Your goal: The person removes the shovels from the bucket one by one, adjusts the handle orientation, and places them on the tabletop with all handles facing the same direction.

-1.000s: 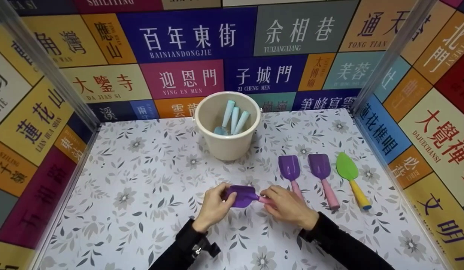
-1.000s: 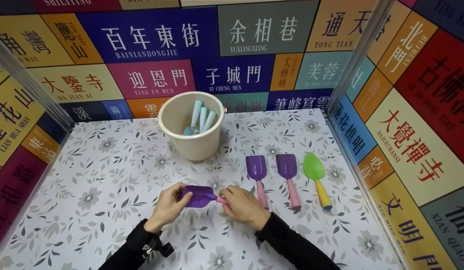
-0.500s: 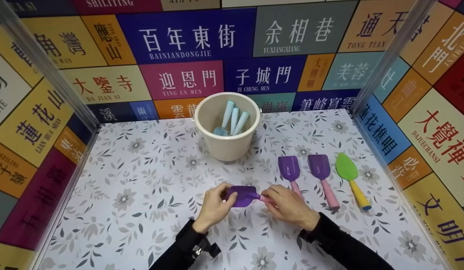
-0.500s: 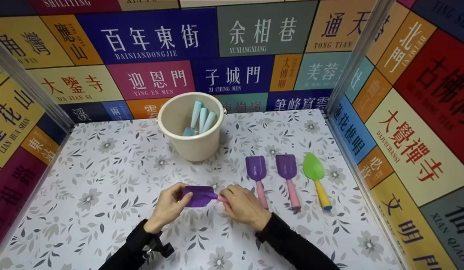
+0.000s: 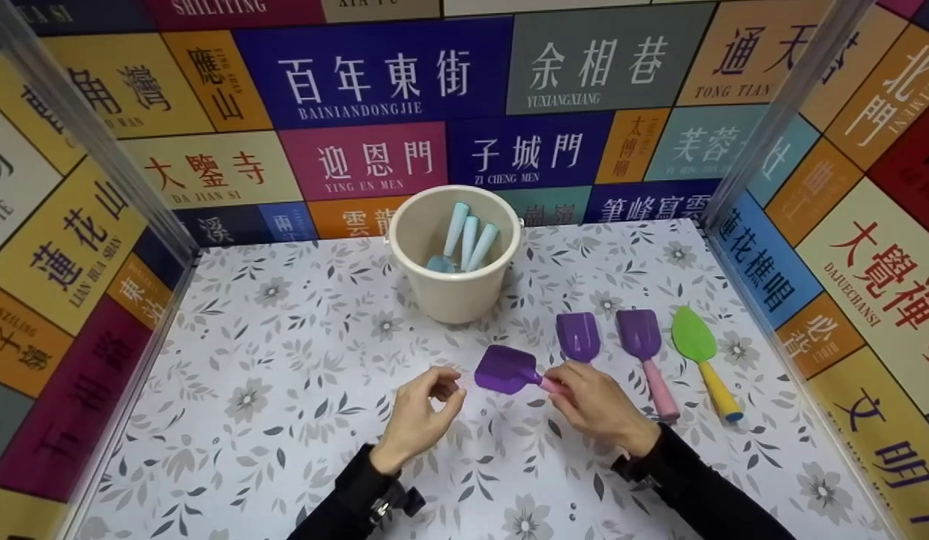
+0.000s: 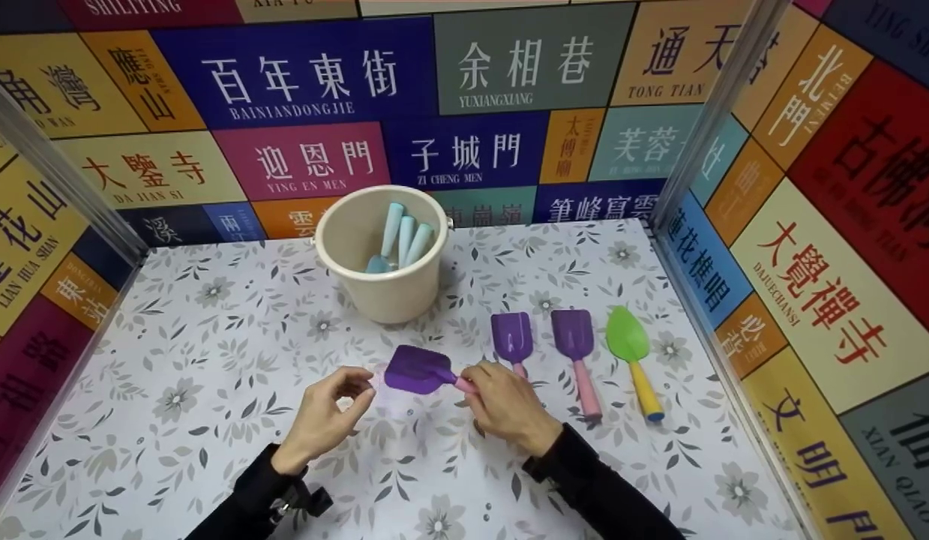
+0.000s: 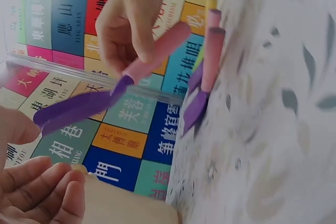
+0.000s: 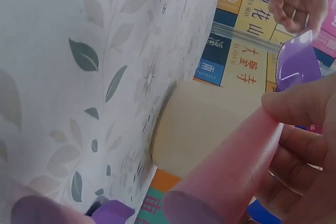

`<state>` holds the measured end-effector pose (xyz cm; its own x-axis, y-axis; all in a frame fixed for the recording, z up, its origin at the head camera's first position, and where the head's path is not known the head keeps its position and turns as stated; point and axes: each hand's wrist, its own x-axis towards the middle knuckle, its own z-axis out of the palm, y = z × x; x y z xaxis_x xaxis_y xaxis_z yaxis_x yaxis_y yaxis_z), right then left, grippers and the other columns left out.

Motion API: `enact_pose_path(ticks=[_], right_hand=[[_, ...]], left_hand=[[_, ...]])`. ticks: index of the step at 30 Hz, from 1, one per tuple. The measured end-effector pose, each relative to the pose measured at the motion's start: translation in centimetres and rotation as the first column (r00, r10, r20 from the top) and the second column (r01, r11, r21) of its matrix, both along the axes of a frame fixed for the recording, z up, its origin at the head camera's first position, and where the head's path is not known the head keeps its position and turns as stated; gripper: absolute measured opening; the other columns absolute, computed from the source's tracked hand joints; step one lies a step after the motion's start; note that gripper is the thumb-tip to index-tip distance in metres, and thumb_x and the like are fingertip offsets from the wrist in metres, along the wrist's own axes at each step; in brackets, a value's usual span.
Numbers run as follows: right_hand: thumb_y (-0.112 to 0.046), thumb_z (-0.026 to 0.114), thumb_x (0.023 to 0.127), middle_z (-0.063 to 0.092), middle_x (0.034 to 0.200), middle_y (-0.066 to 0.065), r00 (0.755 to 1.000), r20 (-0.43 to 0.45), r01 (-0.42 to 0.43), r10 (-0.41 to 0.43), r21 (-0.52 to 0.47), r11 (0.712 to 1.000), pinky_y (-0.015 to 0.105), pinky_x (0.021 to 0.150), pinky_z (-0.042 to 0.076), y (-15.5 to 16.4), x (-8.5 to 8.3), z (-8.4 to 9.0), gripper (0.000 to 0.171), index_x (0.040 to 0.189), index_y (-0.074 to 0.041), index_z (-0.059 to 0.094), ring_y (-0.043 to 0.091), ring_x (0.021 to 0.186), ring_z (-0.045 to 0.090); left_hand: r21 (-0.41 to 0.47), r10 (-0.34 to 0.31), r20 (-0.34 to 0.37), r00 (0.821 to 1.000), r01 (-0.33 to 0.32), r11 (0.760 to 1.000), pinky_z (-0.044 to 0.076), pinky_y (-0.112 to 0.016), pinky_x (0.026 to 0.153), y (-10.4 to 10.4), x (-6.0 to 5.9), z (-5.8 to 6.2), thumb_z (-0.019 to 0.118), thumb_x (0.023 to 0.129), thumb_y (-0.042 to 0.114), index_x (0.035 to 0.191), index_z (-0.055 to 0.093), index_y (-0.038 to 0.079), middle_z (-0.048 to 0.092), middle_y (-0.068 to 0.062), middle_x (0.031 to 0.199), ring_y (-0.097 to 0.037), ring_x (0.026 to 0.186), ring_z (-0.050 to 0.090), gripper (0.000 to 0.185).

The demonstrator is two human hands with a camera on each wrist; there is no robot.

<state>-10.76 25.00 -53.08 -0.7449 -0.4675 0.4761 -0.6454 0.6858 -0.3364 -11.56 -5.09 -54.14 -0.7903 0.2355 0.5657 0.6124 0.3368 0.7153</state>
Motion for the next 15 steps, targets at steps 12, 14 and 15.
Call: enact_pose_path(ticks=[12,14,15], right_hand=[[0.002,0.078,0.082,0.067,0.086,0.003,0.993,0.068,0.102,-0.095,-0.108,0.989,0.028,0.063,0.055,2.5,-0.4,0.8,0.021,0.102,-0.001,0.071,0.012,0.07,0.061],[0.001,0.079,0.082,0.069,0.086,0.003,0.99,0.088,0.122,-0.112,-0.123,0.985,0.028,0.063,0.056,2.8,-0.5,0.9,0.022,0.103,-0.001,0.071,0.013,0.07,0.062],[0.001,0.079,0.082,0.07,0.086,0.003,0.987,0.104,0.133,-0.12,-0.128,0.983,0.028,0.063,0.056,2.9,-0.6,0.9,0.022,0.103,-0.001,0.072,0.014,0.07,0.063]], left_hand=[[-0.325,0.063,-0.32,0.945,-0.171,0.93,0.062,-0.032,0.079,-4.5,0.5,-2.3,0.084,0.079,0.004,0.107,0.07,-0.001,0.073,-0.011,0.099,-0.023,0.09,0.07,0.032],[-0.345,0.07,-0.347,0.935,-0.197,0.918,0.062,-0.031,0.079,-5.2,0.6,-2.5,0.085,0.078,0.006,0.108,0.07,-0.001,0.073,-0.01,0.099,-0.023,0.09,0.07,0.035],[-0.353,0.075,-0.354,0.932,-0.207,0.912,0.062,-0.03,0.078,-5.5,0.6,-2.6,0.086,0.077,0.006,0.108,0.07,-0.001,0.073,-0.01,0.099,-0.023,0.09,0.07,0.036]])
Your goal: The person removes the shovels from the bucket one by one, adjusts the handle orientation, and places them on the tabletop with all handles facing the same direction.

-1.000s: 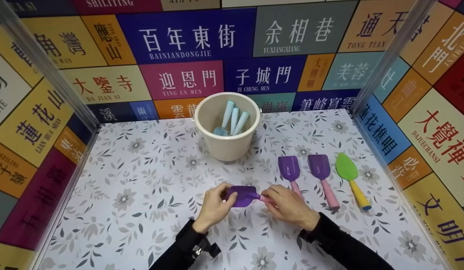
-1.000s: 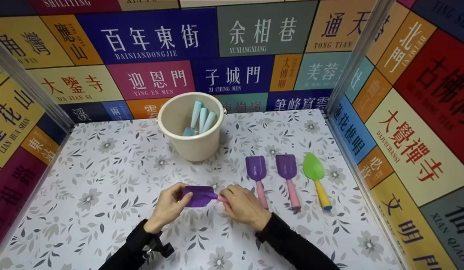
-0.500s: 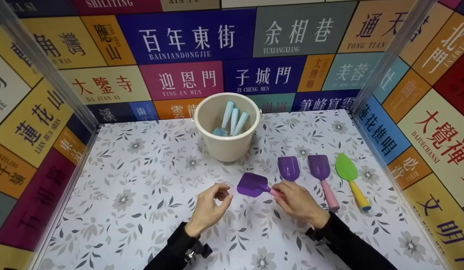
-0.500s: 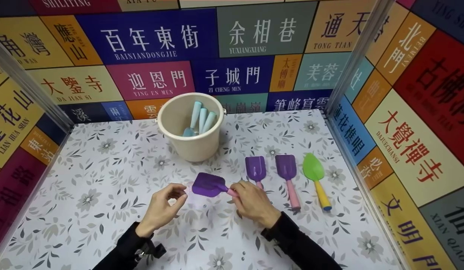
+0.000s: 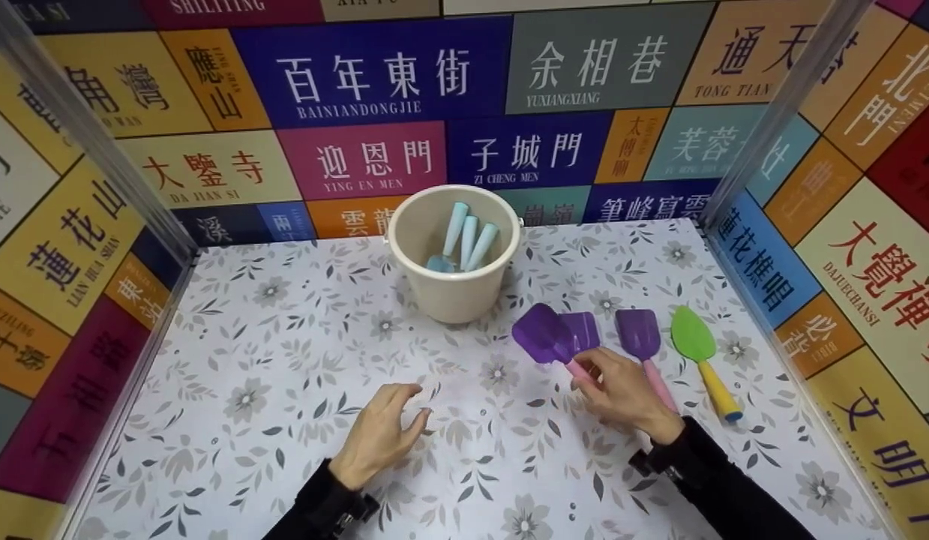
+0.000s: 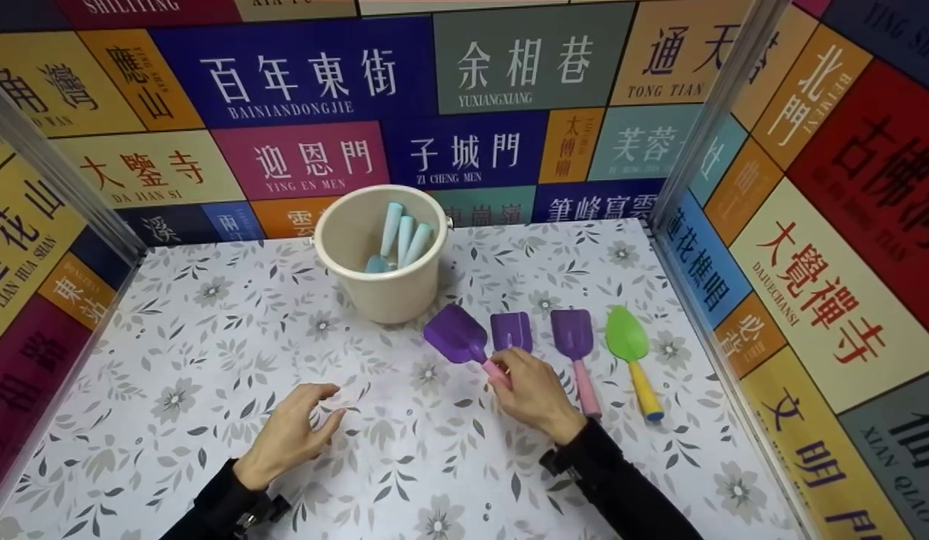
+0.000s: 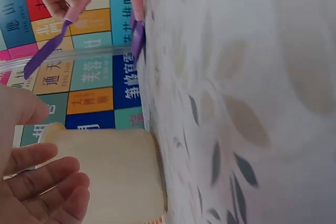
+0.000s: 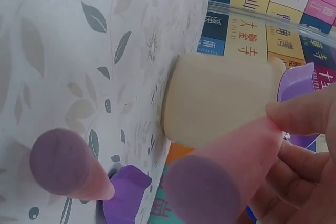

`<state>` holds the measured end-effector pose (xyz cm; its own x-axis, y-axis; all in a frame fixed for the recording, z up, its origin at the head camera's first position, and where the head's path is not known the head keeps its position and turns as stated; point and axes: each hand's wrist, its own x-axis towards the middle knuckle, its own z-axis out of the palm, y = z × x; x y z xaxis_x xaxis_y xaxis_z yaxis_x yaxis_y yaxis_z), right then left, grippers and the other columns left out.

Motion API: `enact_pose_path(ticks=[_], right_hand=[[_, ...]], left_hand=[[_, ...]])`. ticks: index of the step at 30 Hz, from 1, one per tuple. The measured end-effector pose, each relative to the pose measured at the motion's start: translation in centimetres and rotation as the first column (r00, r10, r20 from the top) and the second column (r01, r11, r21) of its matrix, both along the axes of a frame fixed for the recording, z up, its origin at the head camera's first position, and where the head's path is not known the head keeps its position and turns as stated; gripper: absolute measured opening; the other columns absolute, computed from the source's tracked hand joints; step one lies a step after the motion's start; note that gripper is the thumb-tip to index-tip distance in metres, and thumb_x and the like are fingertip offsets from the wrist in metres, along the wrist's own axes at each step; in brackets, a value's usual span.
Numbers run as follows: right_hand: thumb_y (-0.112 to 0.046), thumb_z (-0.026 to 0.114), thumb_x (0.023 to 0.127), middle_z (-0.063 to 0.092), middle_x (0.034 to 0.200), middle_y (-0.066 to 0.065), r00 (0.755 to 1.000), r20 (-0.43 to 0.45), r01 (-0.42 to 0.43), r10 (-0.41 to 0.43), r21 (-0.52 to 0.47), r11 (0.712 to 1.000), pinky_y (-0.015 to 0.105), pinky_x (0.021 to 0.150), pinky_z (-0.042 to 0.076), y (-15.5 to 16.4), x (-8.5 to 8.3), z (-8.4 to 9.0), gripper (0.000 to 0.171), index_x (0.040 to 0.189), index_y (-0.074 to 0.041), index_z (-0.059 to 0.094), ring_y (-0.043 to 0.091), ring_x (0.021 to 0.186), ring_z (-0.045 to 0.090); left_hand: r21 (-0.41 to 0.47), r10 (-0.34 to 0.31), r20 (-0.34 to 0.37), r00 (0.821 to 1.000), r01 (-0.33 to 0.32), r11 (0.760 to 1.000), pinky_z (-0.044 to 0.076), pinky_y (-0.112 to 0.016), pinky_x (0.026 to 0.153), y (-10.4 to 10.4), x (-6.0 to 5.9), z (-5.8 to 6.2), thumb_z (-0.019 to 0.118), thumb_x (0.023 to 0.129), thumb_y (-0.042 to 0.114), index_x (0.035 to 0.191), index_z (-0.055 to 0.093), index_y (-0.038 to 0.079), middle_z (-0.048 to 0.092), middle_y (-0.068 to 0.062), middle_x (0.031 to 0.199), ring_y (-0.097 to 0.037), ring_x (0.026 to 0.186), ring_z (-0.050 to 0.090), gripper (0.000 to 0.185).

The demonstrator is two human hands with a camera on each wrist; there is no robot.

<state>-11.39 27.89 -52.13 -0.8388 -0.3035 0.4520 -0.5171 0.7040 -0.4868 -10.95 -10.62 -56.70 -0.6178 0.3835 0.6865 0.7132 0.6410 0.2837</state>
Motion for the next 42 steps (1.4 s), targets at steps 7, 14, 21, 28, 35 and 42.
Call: enact_pose_path(ticks=[7,14,21,28,35,42], right_hand=[[-0.006,0.075,0.089,0.075,0.091,0.009,0.968,0.243,0.077,-0.065,-0.042,0.996,0.028,0.069,0.059,0.1,-0.7,0.7,0.02,0.107,0.002,0.073,0.018,0.075,0.069],[-0.013,0.072,0.092,0.075,0.097,0.016,0.877,0.466,0.166,-0.118,-0.062,0.984,0.037,0.079,0.061,-0.7,-2.0,0.7,0.03,0.114,0.008,0.07,0.023,0.084,0.07],[-0.015,0.073,0.093,0.075,0.102,0.019,0.784,0.606,0.233,-0.136,-0.084,0.969,0.032,0.075,0.059,-2.3,-3.4,0.0,0.034,0.117,0.008,0.069,0.022,0.084,0.068],[-0.012,0.072,0.093,0.071,0.097,0.014,0.646,0.755,0.338,-0.108,-0.156,0.928,0.024,0.066,0.056,-4.5,-4.2,-1.8,0.028,0.113,0.007,0.069,0.017,0.078,0.065],[-0.015,0.073,0.093,0.071,0.099,0.013,0.599,0.783,0.342,-0.168,-0.061,0.938,0.022,0.064,0.053,-5.9,-4.5,-3.3,0.026,0.111,0.003,0.07,0.016,0.077,0.064],[-0.017,0.073,0.093,0.073,0.093,0.008,0.575,0.8,0.329,-0.172,-0.033,0.944,0.026,0.071,0.051,-6.6,-4.7,-4.3,0.019,0.102,-0.001,0.075,0.014,0.076,0.062]], left_hand=[[-0.022,0.052,0.026,0.998,-0.051,0.998,0.061,-0.033,0.074,-1.6,0.5,-0.3,0.086,0.077,0.006,0.11,0.07,-0.001,0.072,-0.011,0.101,-0.023,0.088,0.068,0.037],[-0.015,0.076,0.038,0.996,-0.076,0.997,0.061,-0.036,0.074,-2.1,0.8,-0.9,0.085,0.078,0.006,0.111,0.07,0.0,0.072,-0.01,0.1,-0.025,0.089,0.068,0.037],[-0.023,0.073,0.025,0.997,-0.072,0.997,0.061,-0.033,0.072,-2.5,0.7,-1.1,0.086,0.078,0.009,0.11,0.07,0.002,0.071,-0.009,0.099,-0.024,0.088,0.068,0.036],[-0.054,0.084,0.08,0.993,-0.08,0.995,0.061,-0.033,0.072,-2.7,0.9,-1.0,0.085,0.081,0.011,0.11,0.071,0.002,0.072,-0.009,0.1,-0.023,0.089,0.068,0.034],[-0.054,0.083,0.12,0.989,-0.077,0.996,0.061,-0.031,0.072,-2.9,1.2,-1.0,0.085,0.082,0.011,0.11,0.071,0.002,0.072,-0.01,0.099,-0.022,0.088,0.068,0.033],[-0.048,0.072,0.16,0.985,-0.065,0.997,0.061,-0.027,0.07,-3.0,1.4,-1.1,0.084,0.083,0.008,0.111,0.07,0.001,0.071,-0.01,0.099,-0.022,0.089,0.067,0.033]])
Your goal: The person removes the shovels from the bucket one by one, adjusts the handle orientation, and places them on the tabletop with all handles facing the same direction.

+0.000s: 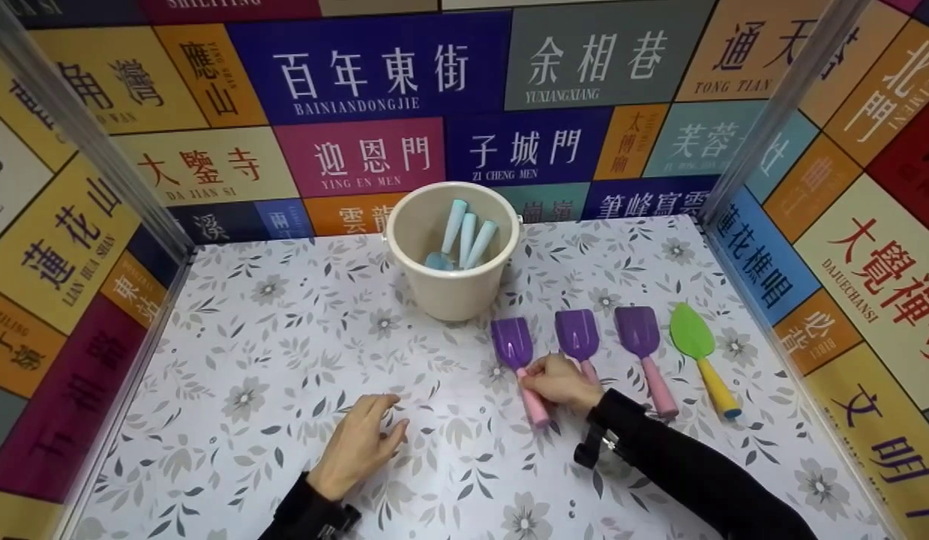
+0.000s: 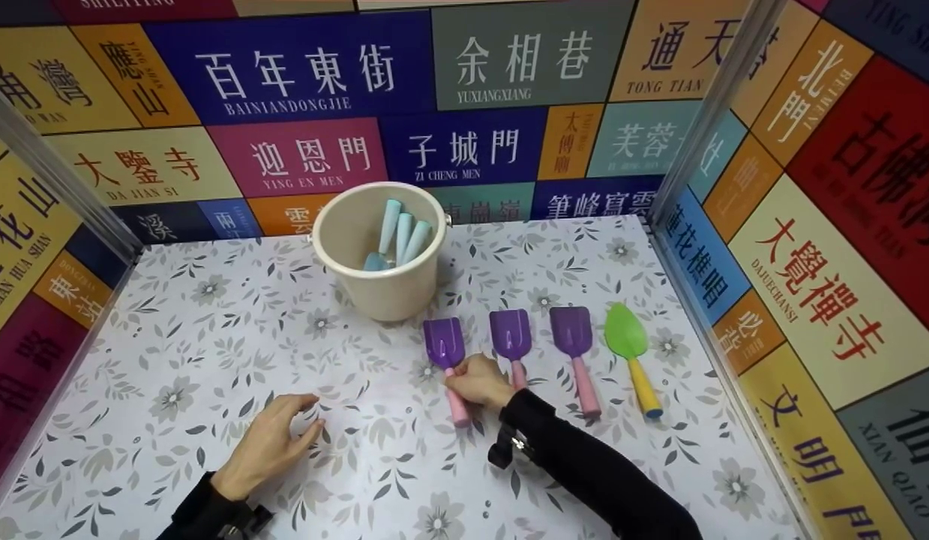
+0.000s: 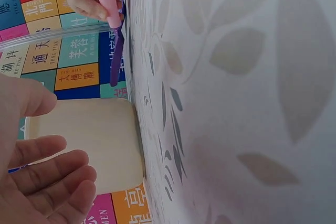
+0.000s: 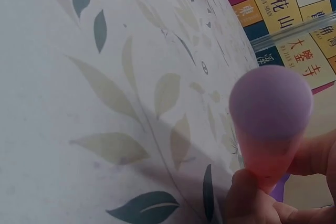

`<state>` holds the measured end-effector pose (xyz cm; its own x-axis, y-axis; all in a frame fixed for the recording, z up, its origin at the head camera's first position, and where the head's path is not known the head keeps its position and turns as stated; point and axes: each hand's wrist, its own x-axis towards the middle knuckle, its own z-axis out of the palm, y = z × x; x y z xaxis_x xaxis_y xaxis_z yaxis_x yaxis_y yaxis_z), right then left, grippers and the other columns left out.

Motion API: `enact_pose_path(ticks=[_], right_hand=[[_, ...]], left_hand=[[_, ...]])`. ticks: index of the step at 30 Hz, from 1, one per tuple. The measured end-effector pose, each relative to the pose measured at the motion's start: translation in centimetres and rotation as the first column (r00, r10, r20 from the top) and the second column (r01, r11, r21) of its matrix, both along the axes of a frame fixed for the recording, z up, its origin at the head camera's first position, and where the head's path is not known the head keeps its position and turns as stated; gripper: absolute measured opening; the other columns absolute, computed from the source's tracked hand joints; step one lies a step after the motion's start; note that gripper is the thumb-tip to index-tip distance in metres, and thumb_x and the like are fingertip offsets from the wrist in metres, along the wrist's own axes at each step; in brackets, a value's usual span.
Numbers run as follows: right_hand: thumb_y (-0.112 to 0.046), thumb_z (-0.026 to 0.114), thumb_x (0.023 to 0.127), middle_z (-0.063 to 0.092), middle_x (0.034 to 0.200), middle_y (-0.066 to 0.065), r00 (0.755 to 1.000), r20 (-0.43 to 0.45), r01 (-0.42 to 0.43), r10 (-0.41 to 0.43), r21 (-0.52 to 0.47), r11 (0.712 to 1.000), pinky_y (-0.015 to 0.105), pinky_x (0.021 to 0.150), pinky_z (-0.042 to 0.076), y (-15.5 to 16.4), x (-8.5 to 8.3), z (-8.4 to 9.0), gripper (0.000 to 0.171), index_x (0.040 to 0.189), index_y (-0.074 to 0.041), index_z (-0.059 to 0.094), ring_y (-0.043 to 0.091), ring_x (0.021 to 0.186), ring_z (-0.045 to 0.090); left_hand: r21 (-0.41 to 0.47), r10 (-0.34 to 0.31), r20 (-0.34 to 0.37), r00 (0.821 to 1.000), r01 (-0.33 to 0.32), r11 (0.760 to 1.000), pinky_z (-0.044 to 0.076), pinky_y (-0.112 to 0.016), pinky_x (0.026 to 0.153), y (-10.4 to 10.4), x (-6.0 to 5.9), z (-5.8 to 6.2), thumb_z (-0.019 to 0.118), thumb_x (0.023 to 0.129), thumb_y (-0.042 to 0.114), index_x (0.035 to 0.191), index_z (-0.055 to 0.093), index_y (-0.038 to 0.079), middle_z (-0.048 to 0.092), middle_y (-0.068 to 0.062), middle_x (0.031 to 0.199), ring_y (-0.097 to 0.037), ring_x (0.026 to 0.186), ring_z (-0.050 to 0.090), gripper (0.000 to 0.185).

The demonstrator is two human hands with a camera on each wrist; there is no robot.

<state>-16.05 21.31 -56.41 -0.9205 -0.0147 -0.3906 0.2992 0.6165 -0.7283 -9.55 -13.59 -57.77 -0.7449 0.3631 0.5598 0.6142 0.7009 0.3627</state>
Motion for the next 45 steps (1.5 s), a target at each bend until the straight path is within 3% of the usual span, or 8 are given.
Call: enact_pose_path(ticks=[5,9,15,21,28,34,38,45], right_hand=[[-0.021,0.076,0.09,0.075,0.088,0.004,0.999,-0.036,-0.025,0.028,0.084,0.996,0.051,0.108,0.04,-0.2,-0.1,-0.1,0.016,0.095,-0.006,0.076,0.02,0.086,0.064],[-0.021,0.077,0.089,0.074,0.089,0.004,1.0,-0.022,0.003,-0.002,0.058,0.998,0.061,0.119,0.022,-0.3,-0.3,-0.1,0.015,0.094,-0.007,0.074,0.023,0.091,0.065],[-0.019,0.079,0.089,0.073,0.09,0.005,1.0,-0.002,0.012,-0.012,0.033,0.999,0.042,0.093,0.046,-0.3,-0.6,-0.1,0.015,0.094,-0.006,0.074,0.017,0.082,0.063],[-0.021,0.08,0.088,0.072,0.09,0.004,1.0,0.014,0.005,-0.006,0.028,1.0,0.027,0.076,0.044,-0.1,-0.7,-0.1,0.016,0.093,-0.007,0.072,0.014,0.076,0.061],[-0.023,0.078,0.091,0.07,0.087,0.005,0.999,-0.003,-0.051,0.051,-0.007,0.999,0.022,0.06,0.048,0.5,-0.5,0.4,0.021,0.096,-0.003,0.074,0.012,0.069,0.059],[-0.02,0.077,0.092,0.071,0.083,0.004,0.996,-0.02,-0.085,0.083,-0.08,0.993,0.025,0.062,0.054,1.1,-0.1,1.3,0.024,0.105,0.0,0.072,0.011,0.067,0.063],[-0.022,0.075,0.094,0.072,0.093,0.009,0.989,-0.075,-0.134,0.13,-0.047,0.99,0.026,0.067,0.056,1.7,0.3,1.9,0.033,0.115,0.003,0.069,0.014,0.075,0.066],[-0.024,0.073,0.096,0.073,0.103,0.012,0.939,-0.217,-0.261,0.266,0.049,0.964,0.033,0.078,0.056,3.8,1.4,3.4,0.04,0.121,0.005,0.067,0.02,0.09,0.068]], left_hand=[[0.006,-0.011,0.019,1.0,0.011,1.0,0.061,-0.026,0.07,0.0,0.0,0.1,0.084,0.083,0.007,0.111,0.071,0.0,0.071,-0.012,0.099,-0.022,0.089,0.067,0.032],[0.004,-0.014,0.003,1.0,0.014,1.0,0.06,-0.027,0.07,0.0,0.0,0.0,0.085,0.082,0.007,0.111,0.071,0.0,0.07,-0.011,0.098,-0.022,0.088,0.067,0.032],[-0.004,-0.013,-0.018,1.0,0.013,1.0,0.06,-0.028,0.07,0.0,0.0,0.0,0.085,0.082,0.008,0.11,0.071,0.0,0.07,-0.01,0.096,-0.021,0.087,0.067,0.032],[-0.01,-0.013,-0.011,1.0,0.013,1.0,0.061,-0.031,0.073,0.0,0.1,0.0,0.084,0.082,0.008,0.11,0.071,0.001,0.071,-0.01,0.097,-0.022,0.089,0.068,0.032],[-0.029,-0.021,-0.009,1.0,0.02,0.999,0.06,-0.029,0.07,-0.1,0.1,0.1,0.084,0.082,0.008,0.111,0.07,0.0,0.07,-0.01,0.097,-0.022,0.088,0.067,0.033],[-0.029,-0.022,0.004,1.0,0.022,0.999,0.06,-0.028,0.069,-0.1,0.1,0.1,0.084,0.084,0.009,0.111,0.07,0.0,0.07,-0.01,0.098,-0.022,0.088,0.067,0.032],[-0.027,-0.011,0.019,1.0,0.012,1.0,0.059,-0.028,0.068,0.0,0.2,0.1,0.083,0.085,0.009,0.11,0.07,0.001,0.07,-0.01,0.097,-0.021,0.087,0.067,0.03],[-0.031,0.011,0.014,1.0,-0.01,0.999,0.06,-0.032,0.07,0.1,0.1,0.3,0.084,0.083,0.01,0.11,0.07,0.003,0.07,-0.009,0.097,-0.021,0.087,0.067,0.031]])
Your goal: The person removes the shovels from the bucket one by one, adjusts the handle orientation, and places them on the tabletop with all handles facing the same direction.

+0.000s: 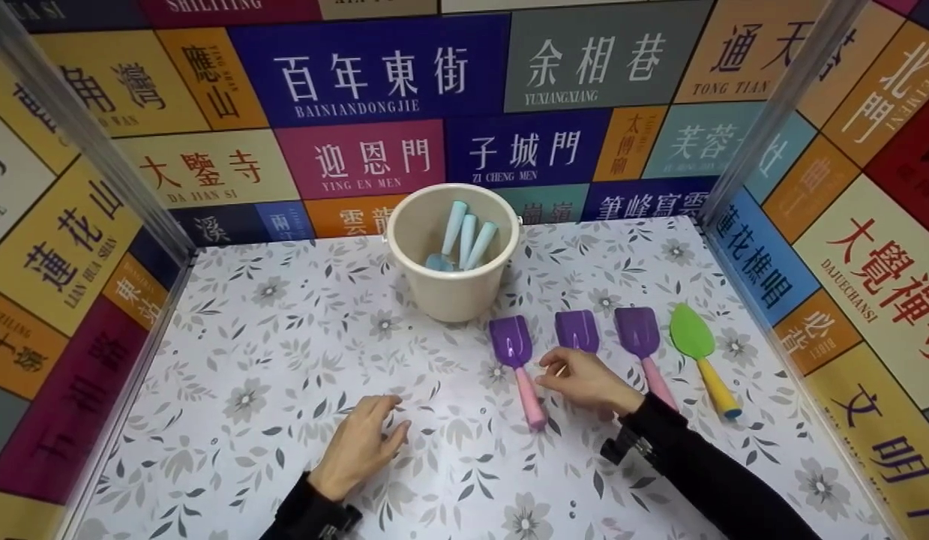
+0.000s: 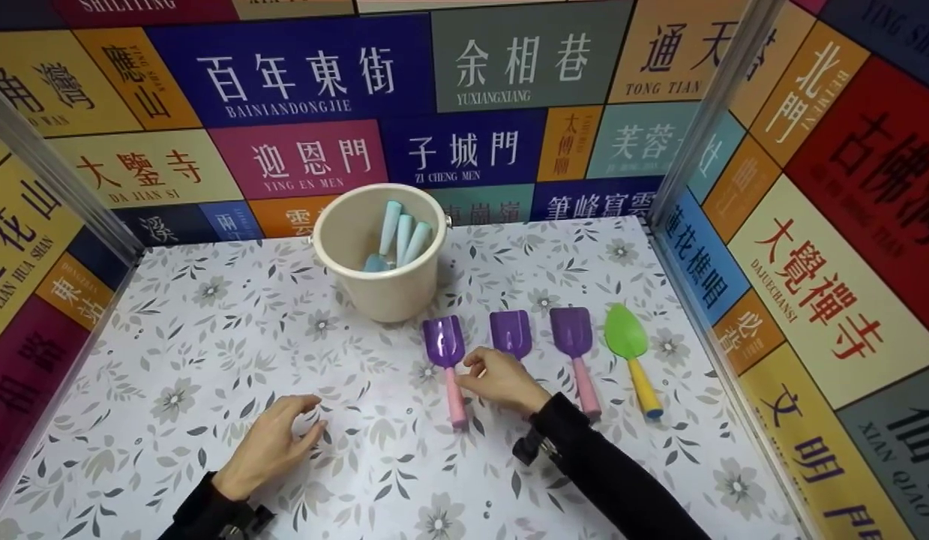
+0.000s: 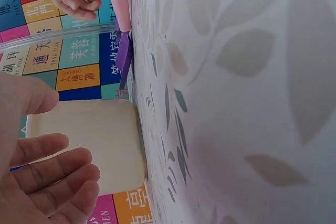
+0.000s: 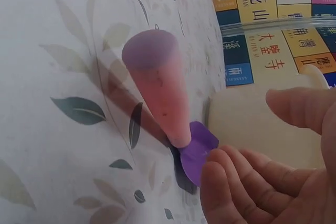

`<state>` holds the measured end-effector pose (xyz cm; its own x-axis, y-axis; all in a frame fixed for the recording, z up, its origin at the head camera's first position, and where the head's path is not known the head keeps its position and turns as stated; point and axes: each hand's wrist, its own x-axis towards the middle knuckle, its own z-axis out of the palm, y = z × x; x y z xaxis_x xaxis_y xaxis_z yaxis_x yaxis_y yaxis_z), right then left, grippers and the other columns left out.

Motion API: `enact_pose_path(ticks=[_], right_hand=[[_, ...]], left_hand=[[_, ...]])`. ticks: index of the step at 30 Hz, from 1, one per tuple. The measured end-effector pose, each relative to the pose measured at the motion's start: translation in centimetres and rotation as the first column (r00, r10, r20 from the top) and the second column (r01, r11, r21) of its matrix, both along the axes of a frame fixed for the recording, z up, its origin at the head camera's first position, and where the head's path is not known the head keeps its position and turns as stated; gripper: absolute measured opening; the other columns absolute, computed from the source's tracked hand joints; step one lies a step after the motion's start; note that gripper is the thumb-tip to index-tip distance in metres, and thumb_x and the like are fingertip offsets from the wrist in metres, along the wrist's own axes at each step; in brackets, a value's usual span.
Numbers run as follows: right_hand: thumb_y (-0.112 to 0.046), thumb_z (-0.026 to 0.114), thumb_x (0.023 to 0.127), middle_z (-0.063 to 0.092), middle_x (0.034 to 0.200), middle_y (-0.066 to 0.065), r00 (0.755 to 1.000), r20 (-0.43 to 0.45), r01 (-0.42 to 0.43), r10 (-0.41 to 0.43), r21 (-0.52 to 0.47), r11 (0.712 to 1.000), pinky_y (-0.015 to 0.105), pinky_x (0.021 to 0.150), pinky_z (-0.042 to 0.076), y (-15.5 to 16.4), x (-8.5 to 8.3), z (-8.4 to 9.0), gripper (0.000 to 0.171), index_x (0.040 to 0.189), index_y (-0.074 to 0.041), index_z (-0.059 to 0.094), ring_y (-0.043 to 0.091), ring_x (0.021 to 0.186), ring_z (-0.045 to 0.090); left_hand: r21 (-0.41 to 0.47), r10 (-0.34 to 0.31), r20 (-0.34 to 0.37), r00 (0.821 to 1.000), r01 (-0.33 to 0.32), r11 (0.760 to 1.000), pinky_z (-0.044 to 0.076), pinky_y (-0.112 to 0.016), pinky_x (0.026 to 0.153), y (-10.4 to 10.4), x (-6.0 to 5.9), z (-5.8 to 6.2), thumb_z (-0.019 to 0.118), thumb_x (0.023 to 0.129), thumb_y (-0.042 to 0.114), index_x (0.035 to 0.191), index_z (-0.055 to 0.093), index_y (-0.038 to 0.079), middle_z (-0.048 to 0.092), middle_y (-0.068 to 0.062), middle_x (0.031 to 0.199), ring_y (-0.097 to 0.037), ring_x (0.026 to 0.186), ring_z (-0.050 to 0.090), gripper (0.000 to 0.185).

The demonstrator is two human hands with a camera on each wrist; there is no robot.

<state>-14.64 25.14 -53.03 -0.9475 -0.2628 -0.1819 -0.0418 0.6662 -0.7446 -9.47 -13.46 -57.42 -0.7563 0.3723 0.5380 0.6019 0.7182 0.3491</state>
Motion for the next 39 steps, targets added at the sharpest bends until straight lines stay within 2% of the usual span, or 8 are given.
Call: enact_pose_path(ticks=[4,9,12,16,22,29,34,39], right_hand=[[-0.023,0.074,0.097,0.073,0.102,0.013,0.994,-0.103,-0.049,0.048,-0.005,0.999,0.032,0.08,0.058,1.7,0.9,0.4,0.041,0.122,0.007,0.066,0.022,0.091,0.07],[-0.017,0.075,0.096,0.073,0.103,0.02,0.96,-0.272,-0.074,0.07,-0.005,0.997,0.035,0.08,0.061,3.5,2.3,0.7,0.039,0.122,0.01,0.065,0.027,0.089,0.071],[-0.012,0.077,0.093,0.073,0.101,0.02,0.918,-0.391,-0.068,0.071,0.02,0.997,0.04,0.078,0.062,4.1,3.0,0.7,0.036,0.119,0.01,0.065,0.031,0.088,0.07],[-0.008,0.082,0.088,0.073,0.101,0.018,0.844,-0.532,-0.033,0.073,0.084,0.996,0.045,0.078,0.061,4.4,3.7,0.3,0.036,0.117,0.008,0.067,0.032,0.089,0.071],[-0.01,0.084,0.084,0.074,0.111,0.02,0.769,-0.635,0.073,0.073,0.202,0.977,0.053,0.091,0.058,4.7,4.5,-0.5,0.041,0.119,0.005,0.068,0.036,0.103,0.071],[-0.011,0.087,0.079,0.071,0.109,0.023,0.67,-0.735,0.169,0.102,0.285,0.944,0.052,0.083,0.06,6.0,5.1,-1.2,0.046,0.117,0.006,0.067,0.04,0.099,0.069],[-0.012,0.089,0.078,0.07,0.107,0.023,0.658,-0.748,0.201,0.084,0.282,0.938,0.052,0.077,0.061,6.8,5.5,-1.4,0.049,0.117,0.006,0.067,0.041,0.095,0.07],[-0.012,0.089,0.077,0.07,0.106,0.023,0.664,-0.745,0.228,0.056,0.274,0.934,0.053,0.074,0.06,7.3,5.8,-1.4,0.049,0.117,0.005,0.067,0.041,0.092,0.069]], left_hand=[[0.008,-0.004,-0.027,1.0,0.004,1.0,0.06,-0.032,0.07,0.0,-0.1,0.0,0.085,0.082,0.01,0.109,0.071,0.003,0.07,-0.009,0.096,-0.021,0.086,0.067,0.032],[0.014,-0.016,-0.063,0.998,0.017,1.0,0.06,-0.032,0.069,0.2,-0.4,0.2,0.085,0.081,0.01,0.109,0.07,0.003,0.071,-0.008,0.094,-0.021,0.085,0.067,0.033],[0.023,-0.019,-0.072,0.997,0.02,1.0,0.06,-0.032,0.069,0.3,-0.5,0.4,0.085,0.08,0.009,0.111,0.071,0.002,0.071,-0.009,0.096,-0.022,0.086,0.068,0.034],[0.033,-0.032,-0.093,0.995,0.036,0.999,0.06,-0.032,0.071,0.6,-0.8,0.8,0.085,0.08,0.007,0.111,0.071,0.001,0.072,-0.009,0.097,-0.022,0.087,0.069,0.036],[0.036,-0.073,-0.144,0.987,0.079,0.996,0.06,-0.031,0.072,1.2,-1.4,1.5,0.087,0.079,0.007,0.112,0.069,0.0,0.071,-0.011,0.097,-0.022,0.088,0.068,0.038],[0.041,-0.083,-0.16,0.984,0.09,0.995,0.061,-0.033,0.076,1.9,-2.3,2.1,0.085,0.08,0.007,0.112,0.069,-0.001,0.072,-0.012,0.098,-0.024,0.09,0.068,0.037],[0.031,-0.079,-0.157,0.984,0.084,0.996,0.062,-0.035,0.077,2.3,-2.9,2.6,0.085,0.081,0.009,0.111,0.069,-0.001,0.072,-0.012,0.098,-0.026,0.091,0.069,0.036],[0.04,-0.067,-0.136,0.989,0.073,0.997,0.062,-0.038,0.077,2.5,-4.0,4.1,0.084,0.083,0.01,0.113,0.069,-0.002,0.072,-0.014,0.099,-0.028,0.092,0.07,0.035]])
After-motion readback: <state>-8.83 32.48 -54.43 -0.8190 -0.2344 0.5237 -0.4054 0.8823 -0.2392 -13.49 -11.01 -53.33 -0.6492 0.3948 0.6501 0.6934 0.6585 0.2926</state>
